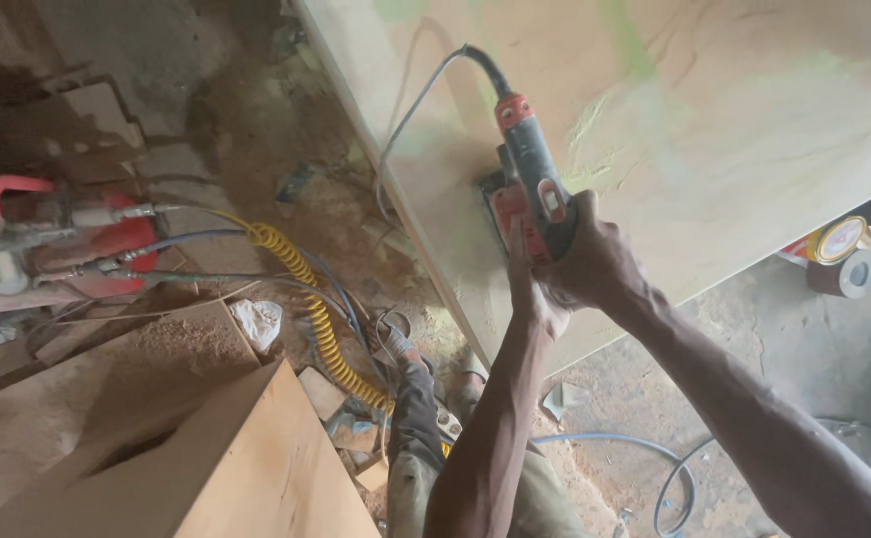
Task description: The person uses an electric sander to smooth the surface of a large wooden board. They move the sander across the board in overlapping passes, covering the entire surface area while standing in a workshop environment.
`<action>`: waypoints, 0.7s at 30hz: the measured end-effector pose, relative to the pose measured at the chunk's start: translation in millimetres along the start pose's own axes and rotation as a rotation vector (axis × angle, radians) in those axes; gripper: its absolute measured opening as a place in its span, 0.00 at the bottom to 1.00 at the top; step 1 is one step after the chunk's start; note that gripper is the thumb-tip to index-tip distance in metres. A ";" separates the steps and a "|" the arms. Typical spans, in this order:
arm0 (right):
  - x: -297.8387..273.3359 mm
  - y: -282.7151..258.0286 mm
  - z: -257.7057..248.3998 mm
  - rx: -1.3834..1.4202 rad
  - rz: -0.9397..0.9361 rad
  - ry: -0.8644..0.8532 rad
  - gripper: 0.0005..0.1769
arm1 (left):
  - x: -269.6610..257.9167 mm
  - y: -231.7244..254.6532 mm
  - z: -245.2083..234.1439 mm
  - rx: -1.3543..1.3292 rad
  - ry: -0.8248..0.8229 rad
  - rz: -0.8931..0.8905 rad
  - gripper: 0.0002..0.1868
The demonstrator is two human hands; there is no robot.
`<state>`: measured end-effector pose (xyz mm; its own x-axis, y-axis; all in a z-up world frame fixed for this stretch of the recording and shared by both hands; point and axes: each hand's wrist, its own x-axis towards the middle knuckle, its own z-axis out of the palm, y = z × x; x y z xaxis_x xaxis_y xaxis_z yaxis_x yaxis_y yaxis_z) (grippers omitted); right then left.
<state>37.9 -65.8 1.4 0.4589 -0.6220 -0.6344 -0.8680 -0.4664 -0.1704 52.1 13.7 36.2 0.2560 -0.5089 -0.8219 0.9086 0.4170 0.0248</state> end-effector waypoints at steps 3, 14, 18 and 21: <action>3.6 1.0 -0.2 -0.047 0.001 -0.007 0.45 | 5.3 1.9 -1.9 -0.003 -0.009 -0.018 0.40; 3.9 1.8 -1.7 0.002 0.014 -0.014 0.46 | 21.5 -4.8 -9.2 -0.037 -0.034 -0.050 0.42; 3.6 0.7 0.7 -0.018 0.048 -0.006 0.45 | 25.0 -6.1 -12.1 -0.028 -0.050 -0.075 0.43; 2.9 1.9 -1.0 -0.043 0.040 -0.031 0.46 | 22.8 -7.2 -14.9 -0.037 -0.066 -0.073 0.43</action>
<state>37.8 -69.1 0.0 0.4175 -0.6211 -0.6633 -0.8762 -0.4686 -0.1126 46.5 10.2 8.8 0.2118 -0.5872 -0.7812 0.9130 0.4041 -0.0562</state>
